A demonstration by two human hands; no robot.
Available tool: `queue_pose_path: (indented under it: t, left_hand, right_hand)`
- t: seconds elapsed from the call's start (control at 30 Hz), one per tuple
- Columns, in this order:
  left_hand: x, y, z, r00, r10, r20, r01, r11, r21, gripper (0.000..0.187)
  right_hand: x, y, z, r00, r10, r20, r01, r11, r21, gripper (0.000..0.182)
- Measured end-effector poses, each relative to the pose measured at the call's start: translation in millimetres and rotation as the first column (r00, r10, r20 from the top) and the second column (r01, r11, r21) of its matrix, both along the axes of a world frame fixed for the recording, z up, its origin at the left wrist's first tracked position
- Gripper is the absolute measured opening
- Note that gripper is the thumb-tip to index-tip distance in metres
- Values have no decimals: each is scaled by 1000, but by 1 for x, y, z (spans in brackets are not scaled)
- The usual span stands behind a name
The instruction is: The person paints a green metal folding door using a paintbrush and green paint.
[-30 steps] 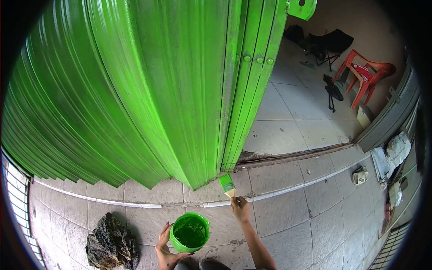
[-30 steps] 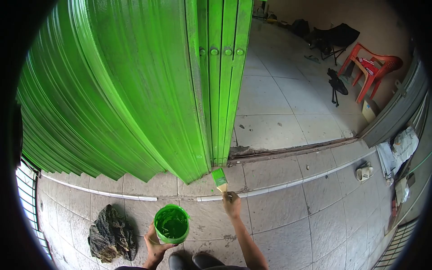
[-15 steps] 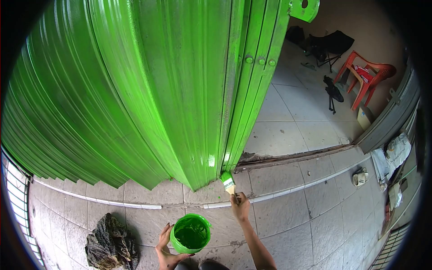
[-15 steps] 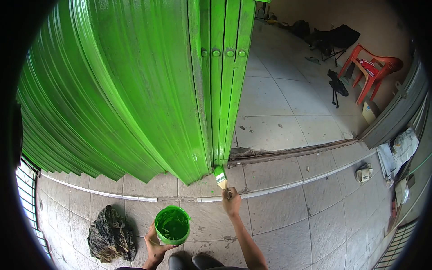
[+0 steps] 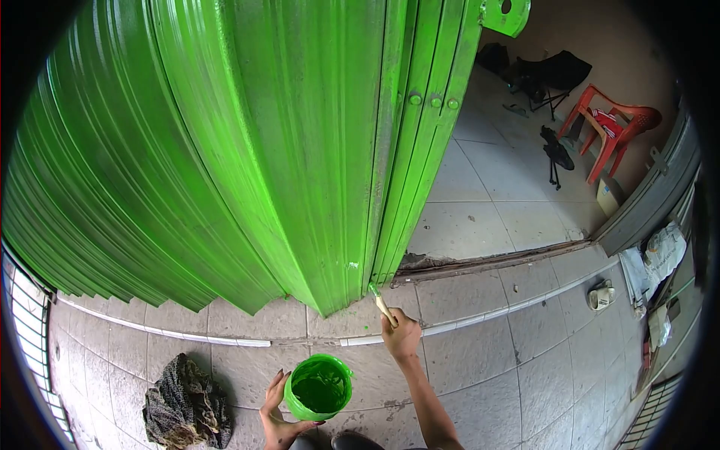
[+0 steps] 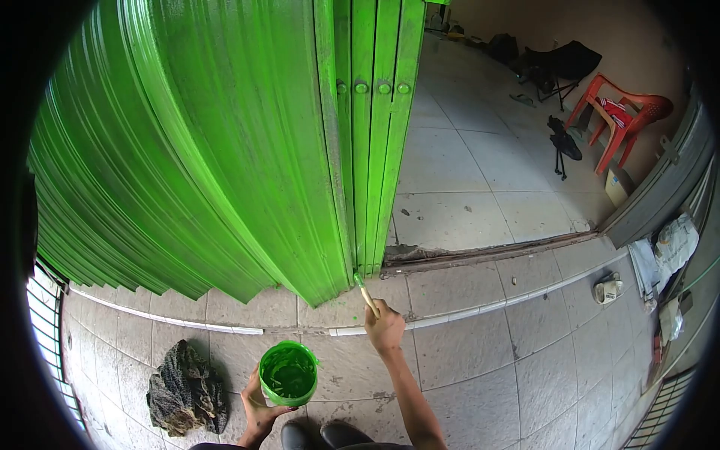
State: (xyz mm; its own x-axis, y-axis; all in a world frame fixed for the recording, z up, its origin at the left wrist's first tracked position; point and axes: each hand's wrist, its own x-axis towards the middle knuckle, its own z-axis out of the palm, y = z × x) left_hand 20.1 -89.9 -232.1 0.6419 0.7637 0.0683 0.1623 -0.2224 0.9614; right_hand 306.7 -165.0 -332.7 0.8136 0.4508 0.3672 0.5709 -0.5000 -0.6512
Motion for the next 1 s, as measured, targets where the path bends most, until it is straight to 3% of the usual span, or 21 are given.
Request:
queue_pose_path:
  t: [0.13, 0.27, 0.47, 0.57, 0.67, 0.8, 0.9, 1.0]
  left_hand:
    - [1, 0, 6, 997, 42, 60, -38, 997, -66, 85]
    - [-4, 2, -5, 1000, 14, 2, -14, 1000, -2, 85]
    - [-1, 0, 3, 995, 51, 86, -45, 996, -70, 85]
    - [-3, -1, 0, 999, 19, 36, -18, 999, -36, 86]
    - [-3, 2, 2, 1000, 16, 22, -16, 1000, 1, 86]
    - [-4, 2, 0, 999, 24, 33, -24, 1000, 1, 87]
    - [-2, 1, -3, 1000, 5, 30, -5, 1000, 1, 87]
    - [-2, 3, -2, 999, 9, 33, -10, 999, 30, 87]
  right_hand:
    - [-4, -16, -9, 999, -11, -42, 8, 998, -63, 10]
    - [10, -10, -22, 998, -45, -43, 40, 993, -112, 11]
    - [-4, -16, -22, 996, -85, -13, 86, 996, 40, 13]
    - [-1, -9, -18, 999, -8, 38, 12, 994, -110, 13]
    - [2, -16, -16, 987, -155, 35, 158, 985, -70, 14]
    - [-2, -30, -12, 996, -81, 31, 80, 996, 34, 13]
    - [3, -11, -27, 995, -69, 65, 77, 989, -125, 12]
    - [5, -10, -18, 994, -93, 51, 99, 985, -138, 15]
